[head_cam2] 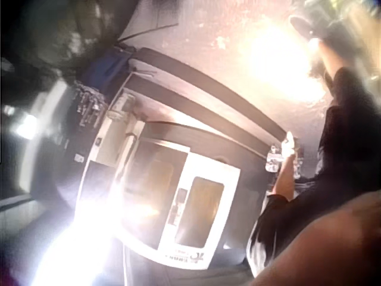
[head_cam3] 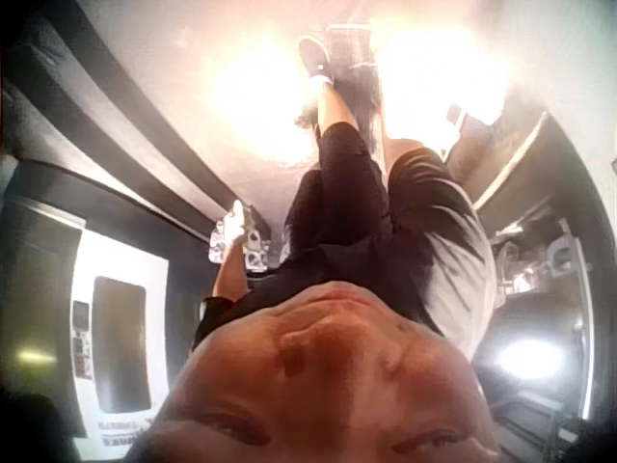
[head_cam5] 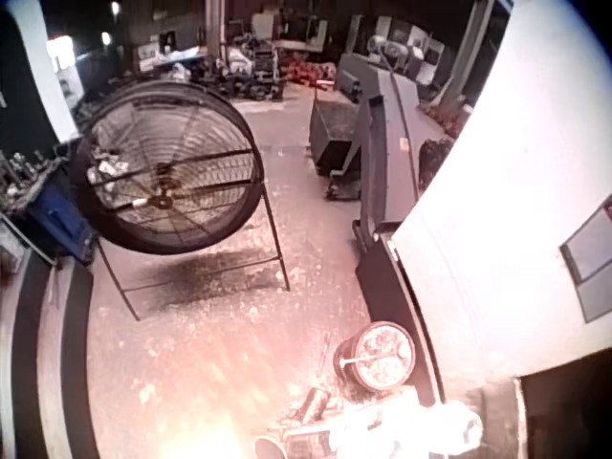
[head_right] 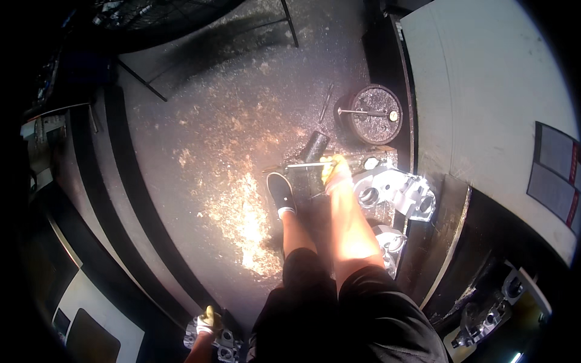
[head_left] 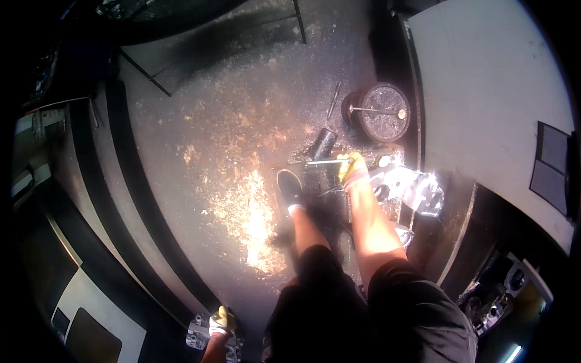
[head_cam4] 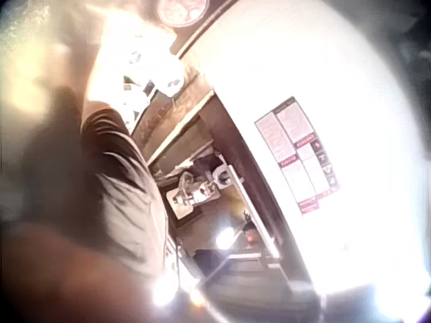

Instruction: The person cleans metal engine block components inside a CNC machine. They use a brush and an air nozzle to remove debris, operate the machine's control panel, and move the metal blocks by hand.

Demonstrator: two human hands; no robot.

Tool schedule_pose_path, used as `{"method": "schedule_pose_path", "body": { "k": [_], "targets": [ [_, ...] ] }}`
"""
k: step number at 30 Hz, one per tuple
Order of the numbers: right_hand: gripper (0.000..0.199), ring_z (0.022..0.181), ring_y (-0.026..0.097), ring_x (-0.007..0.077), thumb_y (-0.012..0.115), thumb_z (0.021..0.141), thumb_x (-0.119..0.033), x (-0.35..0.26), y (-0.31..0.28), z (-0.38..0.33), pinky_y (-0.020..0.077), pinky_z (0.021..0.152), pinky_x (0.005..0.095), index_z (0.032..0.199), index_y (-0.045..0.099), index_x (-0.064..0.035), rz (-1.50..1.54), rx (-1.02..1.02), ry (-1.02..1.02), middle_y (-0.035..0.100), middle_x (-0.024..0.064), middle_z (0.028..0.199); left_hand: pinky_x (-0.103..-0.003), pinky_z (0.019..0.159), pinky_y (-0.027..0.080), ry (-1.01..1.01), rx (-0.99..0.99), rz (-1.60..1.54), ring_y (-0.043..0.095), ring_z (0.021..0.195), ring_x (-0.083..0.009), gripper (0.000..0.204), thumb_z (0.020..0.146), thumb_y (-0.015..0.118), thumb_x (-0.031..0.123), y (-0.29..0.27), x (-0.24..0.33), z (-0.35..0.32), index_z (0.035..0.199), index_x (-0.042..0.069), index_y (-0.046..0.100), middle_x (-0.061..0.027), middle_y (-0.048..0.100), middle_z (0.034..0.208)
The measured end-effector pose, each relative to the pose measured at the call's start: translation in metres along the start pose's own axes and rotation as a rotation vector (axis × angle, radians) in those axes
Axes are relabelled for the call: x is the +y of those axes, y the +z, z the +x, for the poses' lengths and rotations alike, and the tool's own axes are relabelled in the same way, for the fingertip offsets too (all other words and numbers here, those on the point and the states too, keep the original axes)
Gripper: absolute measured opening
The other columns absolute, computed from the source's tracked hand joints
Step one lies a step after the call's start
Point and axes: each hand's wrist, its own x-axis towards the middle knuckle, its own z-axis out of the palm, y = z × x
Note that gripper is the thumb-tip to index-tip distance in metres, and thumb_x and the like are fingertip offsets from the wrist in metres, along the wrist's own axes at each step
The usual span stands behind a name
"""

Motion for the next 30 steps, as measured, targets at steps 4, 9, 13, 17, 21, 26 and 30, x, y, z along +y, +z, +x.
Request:
{"method": "schedule_pose_path", "body": {
  "k": [4,9,13,17,21,26,30],
  "targets": [
    [0.022,0.051,0.056,0.0136,0.060,0.096,-0.030,0.106,0.022,-0.115,0.0423,0.041,0.0235,0.094,0.058,-0.0090,-0.021,-0.187,0.088,0.068,0.0092,0.082,-0.029,0.067,0.049,0.413,0.107,-0.357,0.059,0.072,-0.0130,0.022,0.096,0.065,0.027,0.010,-0.057,-0.002,0.091,0.005,0.065,-0.0026,0.066,0.082],
    [0.020,0.054,0.055,0.0087,0.059,0.095,-0.030,0.199,0.027,-0.310,0.0442,0.043,0.0222,0.092,0.060,-0.0098,-0.338,-0.513,0.230,0.069,0.0068,0.085,-0.042,0.100,0.047,1.158,0.612,-0.111,0.061,0.112,-0.0367,0.047,0.080,0.075,0.019,-0.021,-0.015,-0.141,0.121,0.000,0.062,-0.0204,0.065,0.120],
    [0.023,0.050,0.051,0.0062,0.058,0.095,-0.032,0.258,0.000,-0.471,0.0408,0.043,0.0198,0.086,0.061,-0.0117,-0.618,-0.682,0.410,0.067,0.0006,0.080,-0.044,0.103,0.045,1.632,0.938,-0.115,0.056,0.119,-0.0387,0.057,0.073,0.081,0.021,-0.079,-0.060,-0.275,0.121,-0.001,0.062,-0.0216,0.060,0.125],
    [0.021,0.048,0.049,0.0050,0.058,0.095,-0.030,0.286,-0.056,-0.587,0.0411,0.042,0.0182,0.085,0.061,-0.0111,-0.762,-0.832,0.580,0.065,0.0003,0.075,-0.043,0.089,0.051,1.870,0.916,0.304,0.062,0.103,-0.0376,0.061,0.067,0.084,0.031,-0.121,-0.111,-0.383,0.117,0.002,0.064,-0.0204,0.062,0.114],
    [0.019,0.047,0.052,0.0053,0.056,0.097,-0.025,0.293,-0.097,-0.668,0.0422,0.038,0.0175,0.087,0.059,-0.0087,-0.859,-0.771,0.536,0.067,0.0045,0.076,-0.039,0.064,0.050,1.910,0.813,0.632,0.062,0.068,-0.0245,0.051,0.069,0.079,0.034,-0.122,-0.150,-0.440,0.114,0.012,0.069,-0.0098,0.062,0.087],
    [0.021,0.049,0.056,0.0053,0.055,0.098,-0.025,0.292,-0.160,-0.687,0.0450,0.038,0.0178,0.087,0.058,-0.0071,-0.841,-0.829,0.609,0.068,0.0080,0.080,-0.033,0.053,0.043,1.791,0.798,0.842,0.057,0.054,-0.0174,0.038,0.069,0.076,0.033,-0.086,-0.193,-0.494,0.104,0.018,0.072,-0.0006,0.056,0.067],
    [0.019,0.050,0.056,0.0050,0.057,0.098,-0.026,0.274,-0.205,-0.691,0.0437,0.039,0.0182,0.089,0.058,-0.0088,-0.807,-0.882,0.715,0.068,0.0062,0.081,-0.035,0.052,0.046,1.771,0.656,0.877,0.059,0.055,-0.0213,0.032,0.070,0.075,0.024,-0.055,-0.205,-0.529,0.099,0.014,0.072,-0.0037,0.056,0.067]
  ]
}}
